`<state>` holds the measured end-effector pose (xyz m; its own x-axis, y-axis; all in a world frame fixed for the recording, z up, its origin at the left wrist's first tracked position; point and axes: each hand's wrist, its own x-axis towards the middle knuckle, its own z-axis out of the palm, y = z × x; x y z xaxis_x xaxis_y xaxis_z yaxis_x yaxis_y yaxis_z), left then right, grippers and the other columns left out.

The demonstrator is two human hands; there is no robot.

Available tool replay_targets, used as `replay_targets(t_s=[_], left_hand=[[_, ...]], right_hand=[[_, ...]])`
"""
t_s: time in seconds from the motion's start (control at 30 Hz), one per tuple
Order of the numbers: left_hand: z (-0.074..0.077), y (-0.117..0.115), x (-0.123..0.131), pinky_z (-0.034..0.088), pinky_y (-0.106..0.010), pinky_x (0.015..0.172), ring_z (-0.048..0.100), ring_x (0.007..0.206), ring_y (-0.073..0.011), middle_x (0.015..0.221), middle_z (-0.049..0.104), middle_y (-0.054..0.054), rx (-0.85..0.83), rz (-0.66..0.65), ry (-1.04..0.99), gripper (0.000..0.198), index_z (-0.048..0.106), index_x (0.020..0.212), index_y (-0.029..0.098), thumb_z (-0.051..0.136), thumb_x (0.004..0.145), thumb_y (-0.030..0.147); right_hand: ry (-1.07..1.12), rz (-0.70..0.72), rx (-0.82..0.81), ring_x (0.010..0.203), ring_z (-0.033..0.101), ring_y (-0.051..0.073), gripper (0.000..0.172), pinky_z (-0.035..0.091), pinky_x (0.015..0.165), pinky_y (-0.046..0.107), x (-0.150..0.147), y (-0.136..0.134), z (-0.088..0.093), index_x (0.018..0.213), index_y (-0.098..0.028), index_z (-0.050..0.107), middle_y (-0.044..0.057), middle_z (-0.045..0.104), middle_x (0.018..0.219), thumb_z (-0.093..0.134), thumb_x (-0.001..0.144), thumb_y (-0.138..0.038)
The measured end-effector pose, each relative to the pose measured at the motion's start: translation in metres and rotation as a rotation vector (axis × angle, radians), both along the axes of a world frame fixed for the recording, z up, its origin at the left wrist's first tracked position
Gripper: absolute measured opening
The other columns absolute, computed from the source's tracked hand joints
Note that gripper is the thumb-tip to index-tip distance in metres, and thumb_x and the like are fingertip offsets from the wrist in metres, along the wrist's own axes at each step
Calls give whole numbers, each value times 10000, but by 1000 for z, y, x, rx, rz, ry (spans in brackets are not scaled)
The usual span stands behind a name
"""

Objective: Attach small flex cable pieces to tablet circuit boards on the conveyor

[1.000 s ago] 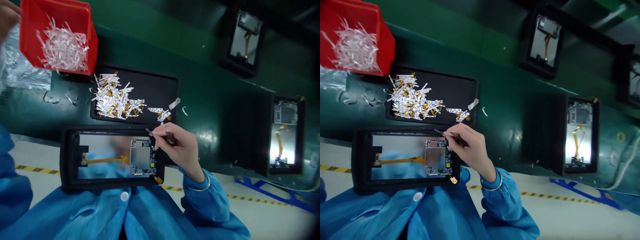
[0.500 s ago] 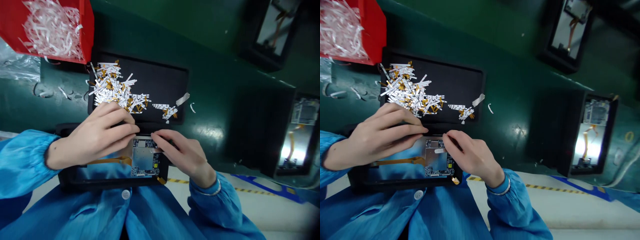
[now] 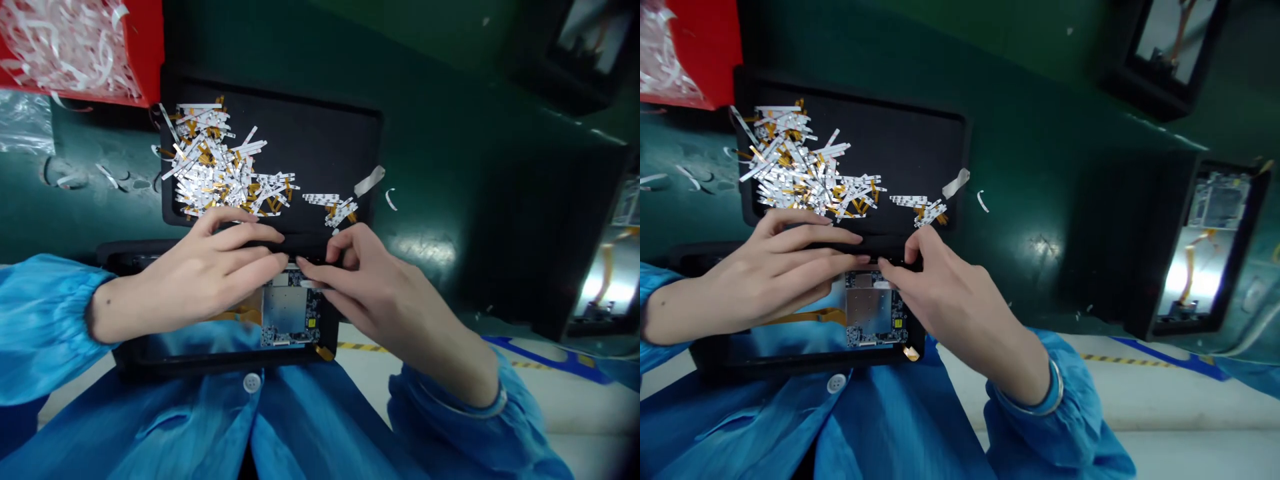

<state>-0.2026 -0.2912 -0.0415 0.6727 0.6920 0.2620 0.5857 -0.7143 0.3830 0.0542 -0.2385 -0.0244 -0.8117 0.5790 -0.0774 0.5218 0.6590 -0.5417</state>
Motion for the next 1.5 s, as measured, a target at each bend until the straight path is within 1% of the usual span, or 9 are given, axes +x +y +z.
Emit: replay_targets(t_s=[0.1, 0.23, 0.4, 0.47, 0.53, 0.7, 0.9, 1.03, 1.5], left_hand=[[1, 5, 7, 380, -438, 1007, 617, 1167, -253, 1137, 705, -130, -72, 38, -39, 212, 560, 1206, 100, 454, 1032, 155], [-1, 9, 13, 386, -409, 1022, 568, 1260, -245, 1207, 690, -104, -116, -18, -73, 274, 538, 1283, 127, 470, 1017, 132], [-5, 9, 15, 377, -395, 1028, 557, 1247, -230, 1208, 683, -78, -127, -20, -62, 259, 545, 1283, 144, 479, 1035, 175], [-5, 11, 17, 411, -361, 968, 560, 1173, -215, 1162, 672, -69, -175, 44, -86, 223, 557, 1241, 147, 492, 1038, 215], [-3, 14, 20, 438, -337, 884, 553, 1082, -211, 1076, 655, -52, -184, 104, -93, 190, 563, 1192, 161, 512, 1033, 252], [3, 21, 35, 475, -271, 758, 573, 944, -176, 977, 634, -33, -169, 130, -83, 110, 542, 1118, 149, 511, 1027, 203], [3, 21, 41, 504, -195, 709, 623, 788, -96, 878, 607, 7, -230, 243, -135, 77, 474, 988, 169, 541, 994, 132], [-4, 22, 38, 493, -176, 661, 574, 718, -76, 869, 568, 19, -237, 193, -190, 148, 432, 948, 189, 574, 979, 163], [-2, 19, 42, 482, -231, 610, 609, 723, -113, 803, 537, 12, -278, 144, -221, 223, 396, 912, 198, 587, 950, 89]], right_hand=[[156, 26, -186, 748, 538, 157, 249, 478, 572, 293, 4, 11, 4, 1187, -254, 729, 78, 519, 1012, 570, 997, -231], [517, -274, -368, 885, 562, 187, 179, 488, 685, 326, 15, 17, 5, 1086, -341, 785, 43, 583, 939, 648, 982, -290], [716, -589, -507, 517, 483, 103, 371, 293, 377, 248, 12, 11, -8, 735, -231, 710, 5, 544, 645, 541, 1038, -364], [776, -581, -661, 411, 487, 76, 286, 273, 287, 220, 7, 10, -16, 790, -223, 640, -12, 598, 706, 529, 1041, -305], [830, -519, -739, 450, 592, 109, 110, 401, 294, 207, 3, 9, -22, 905, -238, 603, -21, 646, 773, 577, 1012, -240], [770, -519, -661, 635, 703, 154, 220, 603, 477, 249, 2, 2, -24, 1015, -270, 529, -47, 665, 827, 719, 921, -211], [789, -509, -602, 606, 704, 155, 248, 585, 448, 237, 0, -2, -30, 1003, -269, 512, -60, 670, 794, 708, 907, -151], [777, -506, -557, 588, 702, 152, 238, 583, 453, 231, 0, 0, -34, 993, -268, 513, -58, 675, 795, 703, 909, -153], [768, -520, -528, 575, 697, 144, 201, 595, 467, 216, 1, 0, -32, 961, -256, 525, -76, 644, 705, 699, 918, -166]])
